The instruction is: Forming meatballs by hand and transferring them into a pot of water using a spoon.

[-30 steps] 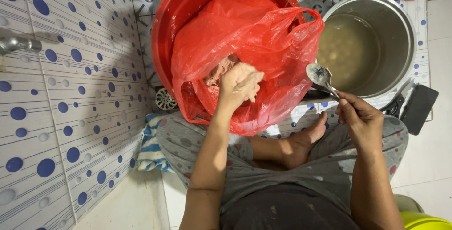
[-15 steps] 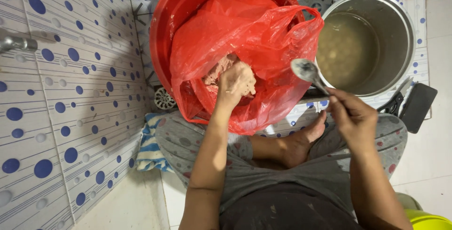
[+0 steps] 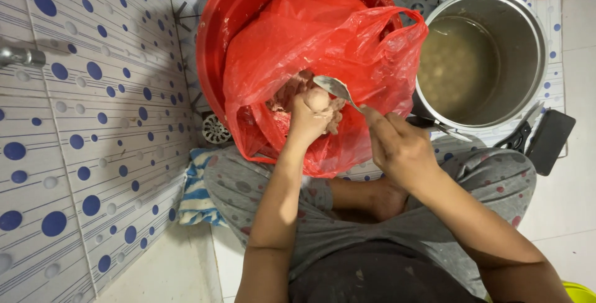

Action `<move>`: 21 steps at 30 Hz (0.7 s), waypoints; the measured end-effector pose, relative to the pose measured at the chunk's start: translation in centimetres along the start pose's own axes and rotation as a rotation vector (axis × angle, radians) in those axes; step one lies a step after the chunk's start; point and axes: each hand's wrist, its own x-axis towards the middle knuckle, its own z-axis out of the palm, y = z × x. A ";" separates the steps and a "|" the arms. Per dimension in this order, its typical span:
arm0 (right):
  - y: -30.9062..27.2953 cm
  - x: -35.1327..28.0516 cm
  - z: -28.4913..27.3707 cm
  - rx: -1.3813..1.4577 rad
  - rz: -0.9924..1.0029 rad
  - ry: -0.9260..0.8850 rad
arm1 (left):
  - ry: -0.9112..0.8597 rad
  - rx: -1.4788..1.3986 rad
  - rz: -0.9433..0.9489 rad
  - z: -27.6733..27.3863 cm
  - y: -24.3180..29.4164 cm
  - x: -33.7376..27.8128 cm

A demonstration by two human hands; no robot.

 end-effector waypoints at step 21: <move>12.9 -4.8 -4.1 1.125 1.240 0.037 | 0.084 0.549 0.265 -0.9 -7.8 3.8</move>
